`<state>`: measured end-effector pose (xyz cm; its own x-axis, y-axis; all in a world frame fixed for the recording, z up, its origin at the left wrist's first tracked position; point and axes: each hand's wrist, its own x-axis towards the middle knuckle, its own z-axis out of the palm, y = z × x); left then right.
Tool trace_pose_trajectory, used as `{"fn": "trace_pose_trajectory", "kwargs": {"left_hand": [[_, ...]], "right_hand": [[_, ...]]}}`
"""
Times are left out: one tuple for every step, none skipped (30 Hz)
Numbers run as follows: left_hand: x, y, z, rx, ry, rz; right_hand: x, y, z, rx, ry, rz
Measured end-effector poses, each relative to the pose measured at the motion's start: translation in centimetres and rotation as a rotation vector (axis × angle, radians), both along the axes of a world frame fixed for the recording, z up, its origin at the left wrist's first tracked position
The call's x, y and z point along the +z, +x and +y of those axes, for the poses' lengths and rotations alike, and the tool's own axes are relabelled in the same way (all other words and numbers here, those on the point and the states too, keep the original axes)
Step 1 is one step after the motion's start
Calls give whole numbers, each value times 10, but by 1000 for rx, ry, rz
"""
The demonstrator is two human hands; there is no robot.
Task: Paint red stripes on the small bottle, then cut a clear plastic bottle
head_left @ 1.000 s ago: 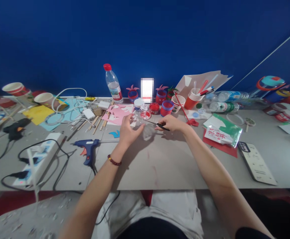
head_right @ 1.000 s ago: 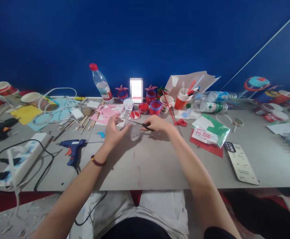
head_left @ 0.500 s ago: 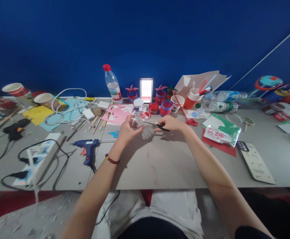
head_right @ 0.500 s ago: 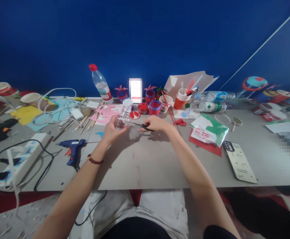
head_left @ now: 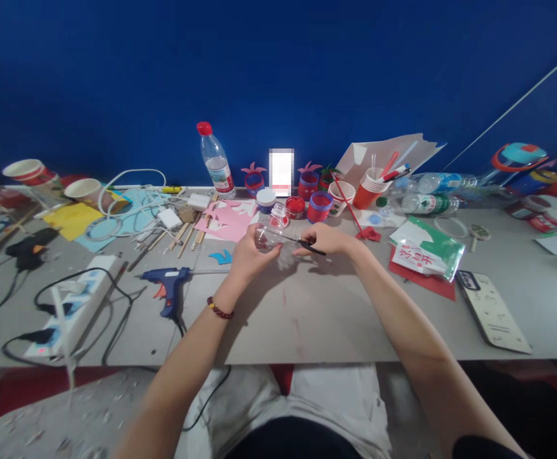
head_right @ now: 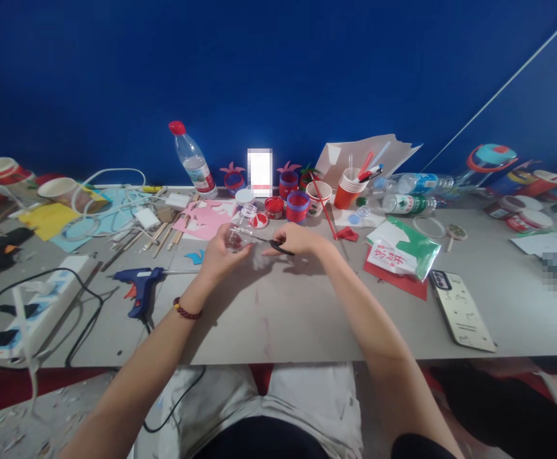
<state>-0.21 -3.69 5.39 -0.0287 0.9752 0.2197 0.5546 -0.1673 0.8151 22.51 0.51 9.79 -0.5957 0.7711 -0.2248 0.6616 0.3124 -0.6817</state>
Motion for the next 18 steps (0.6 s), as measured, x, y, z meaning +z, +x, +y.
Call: {"fn": "trace_pose_trajectory", "kwargs": {"left_hand": [[0,0,0,6,6,9],[1,0,0,13,11,18],[1,0,0,21,14,27],[1,0,0,29,17,38],[1,0,0,40,20,51],[1,0,0,52,22,66],[2,0,0,62,23,80],[2,0,0,71,24,94],[2,0,0,78,25,105],[2,0,0,81,23,113],[3,0,0,81,20,121],[4,1,-1,81,17,129],[4,1,-1,82,15,137],[5,1,-1,84,13,145],[5,1,-1,87,11,152],[6,1,-1,92,8,157],[6,1,-1,93,4,158],[6,1,-1,93,-2,155]], "right_hand": [[0,0,0,0,-3,1],[0,0,0,1,-5,4],[0,1,0,3,-5,6],[-1,1,1,4,-2,9],[-1,1,1,4,3,12],[-1,1,1,4,8,14],[-2,0,1,2,11,13],[-2,0,1,-1,12,10],[-2,0,1,-3,10,7],[-2,0,1,-6,9,4],[-2,-1,1,-5,9,1],[-1,-1,1,-4,12,0],[-1,-1,1,-1,16,1],[-1,-1,0,1,20,1],[-1,-1,0,-1,23,0],[-1,-1,1,-5,25,-1],[-1,-1,1,-10,24,-2],[-2,-1,1,-14,25,-4]]}}
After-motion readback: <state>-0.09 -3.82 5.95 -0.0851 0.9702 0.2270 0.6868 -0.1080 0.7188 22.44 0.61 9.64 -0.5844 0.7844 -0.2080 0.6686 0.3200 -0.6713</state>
